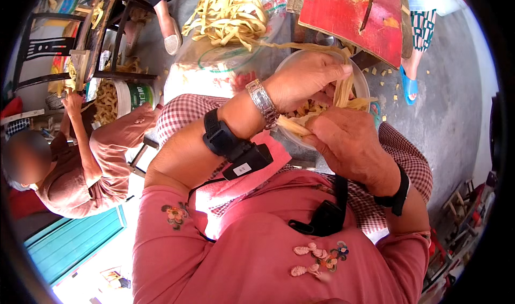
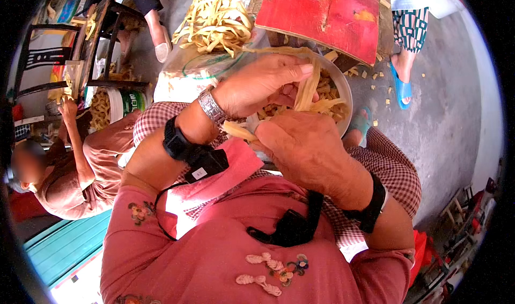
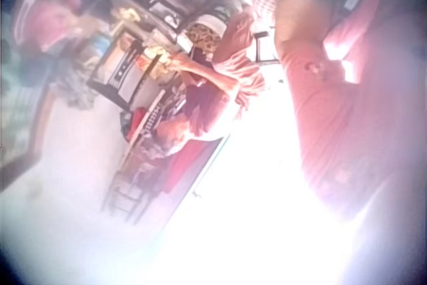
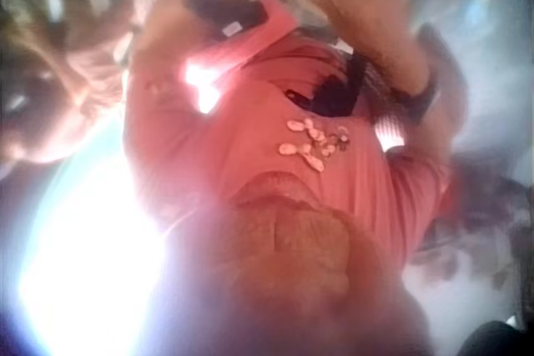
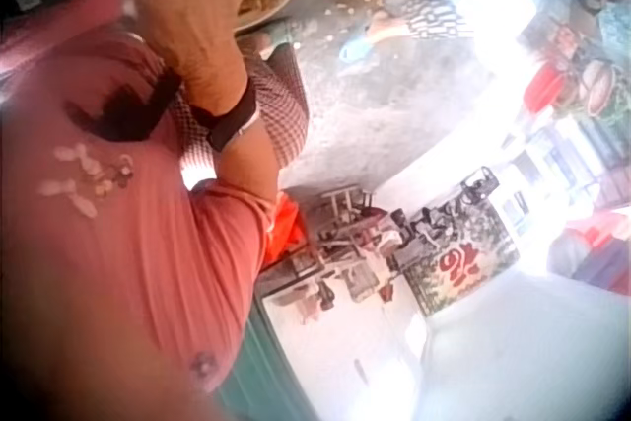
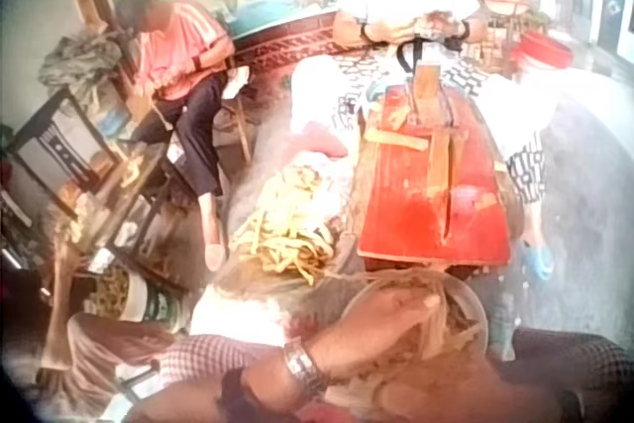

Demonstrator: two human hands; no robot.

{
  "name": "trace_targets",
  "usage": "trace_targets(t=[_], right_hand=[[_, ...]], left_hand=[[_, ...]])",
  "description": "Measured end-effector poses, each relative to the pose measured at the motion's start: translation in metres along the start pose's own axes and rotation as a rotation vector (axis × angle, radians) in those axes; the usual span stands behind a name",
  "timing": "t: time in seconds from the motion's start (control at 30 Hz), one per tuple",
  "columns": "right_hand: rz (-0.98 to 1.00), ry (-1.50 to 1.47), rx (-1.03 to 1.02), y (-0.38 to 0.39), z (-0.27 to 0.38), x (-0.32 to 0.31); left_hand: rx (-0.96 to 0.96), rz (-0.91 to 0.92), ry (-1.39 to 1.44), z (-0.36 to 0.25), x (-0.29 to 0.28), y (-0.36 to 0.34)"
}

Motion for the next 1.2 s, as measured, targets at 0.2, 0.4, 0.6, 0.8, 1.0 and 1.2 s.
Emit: trace_targets(t=[0.2,0.4,0.6,0.8,1.0,1.2], right_hand=[[0.080,-0.050,0.034,0.015,0.001,0.004],[0.002,-0.230,0.151,0.017,-0.019,-0.011],[-0.045,-0.404,0.376,0.033,-0.032,-0.023],[-0.445,-0.352,0.521,0.057,-0.059,-0.044],[-0.791,-0.477,0.568,0.059,-0.059,-0.049],[-0.676,-0.632,0.732,0.062,-0.076,-0.027]], left_hand=[[0.044,0.035,0.168,0.002,0.017,-0.009],[0.165,-0.017,0.185,-0.018,-0.008,-0.003],[0.108,-0.162,0.133,-0.027,-0.026,0.002],[0.006,-0.069,-0.084,-0.020,0.007,0.022],[0.499,0.170,-0.663,-0.047,0.065,0.046],[0.765,-0.214,-1.060,-0.066,0.059,0.070]])
Point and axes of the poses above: each hand's wrist, its own y-axis away from the middle knuckle, its own x-axis out of the palm, z = x × y, the point moved 9 cm from there along -y, towards the middle knuckle, and after that the axes turned 8 degrees about -x, right-handed, at the moved point
